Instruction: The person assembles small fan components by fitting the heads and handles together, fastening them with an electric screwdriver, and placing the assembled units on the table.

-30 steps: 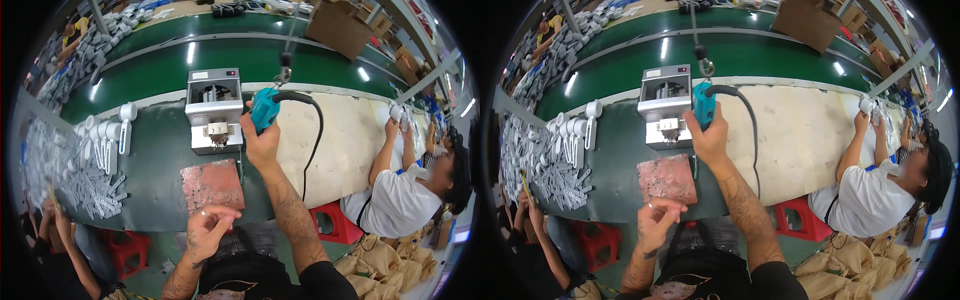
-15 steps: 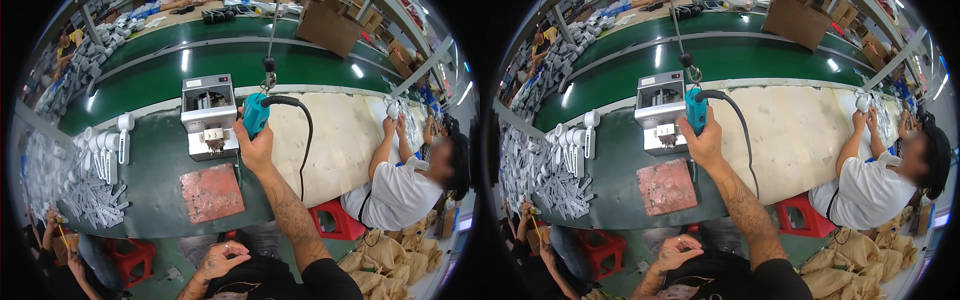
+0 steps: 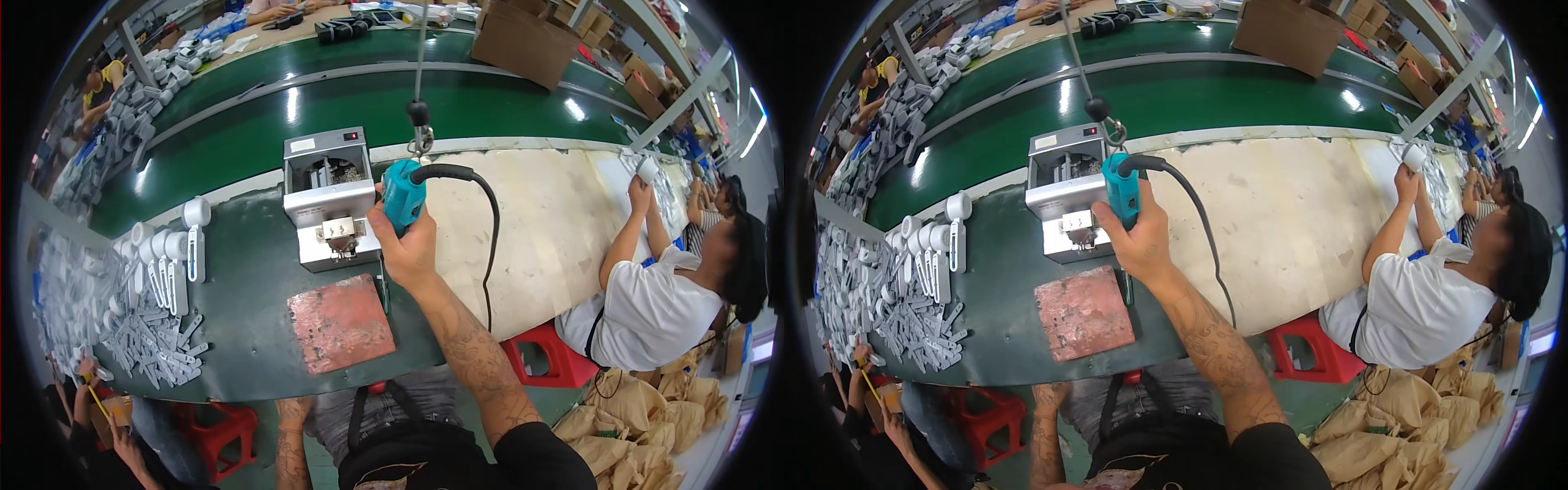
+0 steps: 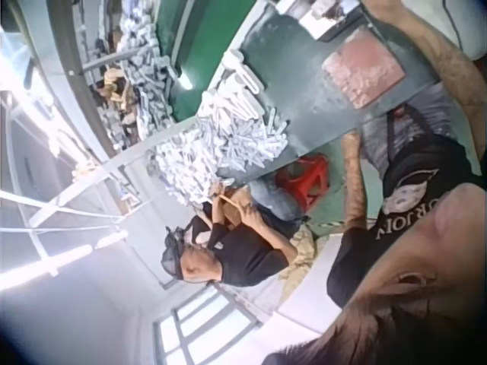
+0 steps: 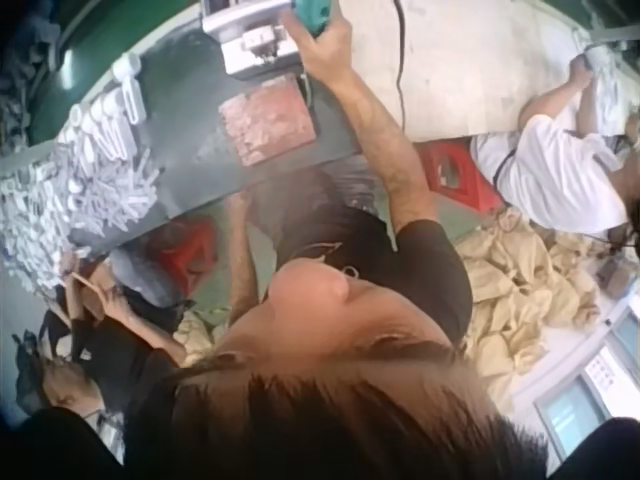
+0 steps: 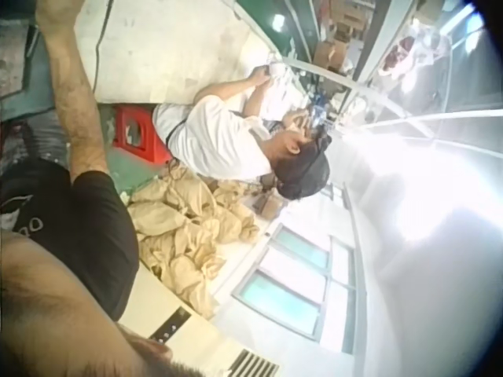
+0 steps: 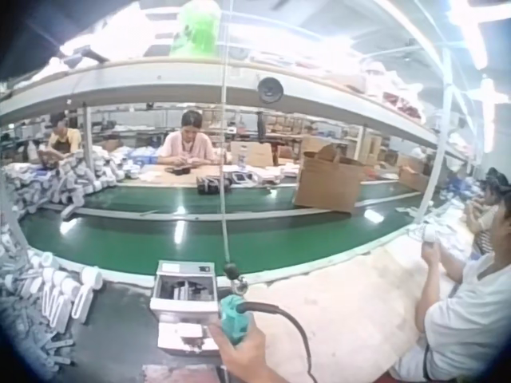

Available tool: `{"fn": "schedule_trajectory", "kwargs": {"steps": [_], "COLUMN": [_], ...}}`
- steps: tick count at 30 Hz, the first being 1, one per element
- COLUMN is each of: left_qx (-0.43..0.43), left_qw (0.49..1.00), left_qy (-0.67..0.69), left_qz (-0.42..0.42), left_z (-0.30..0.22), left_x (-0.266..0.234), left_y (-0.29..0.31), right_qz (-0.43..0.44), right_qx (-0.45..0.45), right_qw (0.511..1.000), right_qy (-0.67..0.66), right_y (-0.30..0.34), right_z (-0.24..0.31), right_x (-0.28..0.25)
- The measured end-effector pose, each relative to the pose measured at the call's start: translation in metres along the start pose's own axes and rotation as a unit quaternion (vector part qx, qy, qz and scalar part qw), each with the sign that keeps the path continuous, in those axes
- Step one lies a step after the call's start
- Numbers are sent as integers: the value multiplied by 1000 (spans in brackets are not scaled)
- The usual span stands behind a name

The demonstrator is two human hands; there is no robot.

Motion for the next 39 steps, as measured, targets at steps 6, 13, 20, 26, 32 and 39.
{"fn": "schedule_trajectory", "kwargs": {"steps": [6, 13, 20, 26, 32, 39], "left_qx": [-15, -43, -37, -37, -43, -40], "left_qw": [1000, 995, 996, 995, 997, 996], "left_qy": [12, 21, 19, 3, -19, -43], "left_qz": [-17, 82, 84, 88, 62, 66], "left_z": [31, 15, 26, 24, 15, 9], "left_x": [49, 64, 65, 64, 60, 59], "left_y": [-1, -49, -34, -40, -48, -54], "right_qz": [-17, -12, 5, 53, -6, -25], "right_qx": [-74, -71, -124, -198, -125, -125], "right_qw": [997, 997, 992, 972, 992, 988], "right_qy": [13, -7, 6, -113, -13, -93], "right_y": [-1, -12, -6, -8, -4, -10], "right_z": [-10, -8, -2, 19, 12, 11], "right_x": [5, 1, 2, 8, 2, -5]}}
Point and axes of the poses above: each hand's wrist, its own y-axis away from the middle knuckle, its own x-axis out of the palm, z = x × y, the point moved 7 cm from there along -y, towards the middle knuckle, and after that the axes turned 11 degrees about -y, right-handed, at the moved point
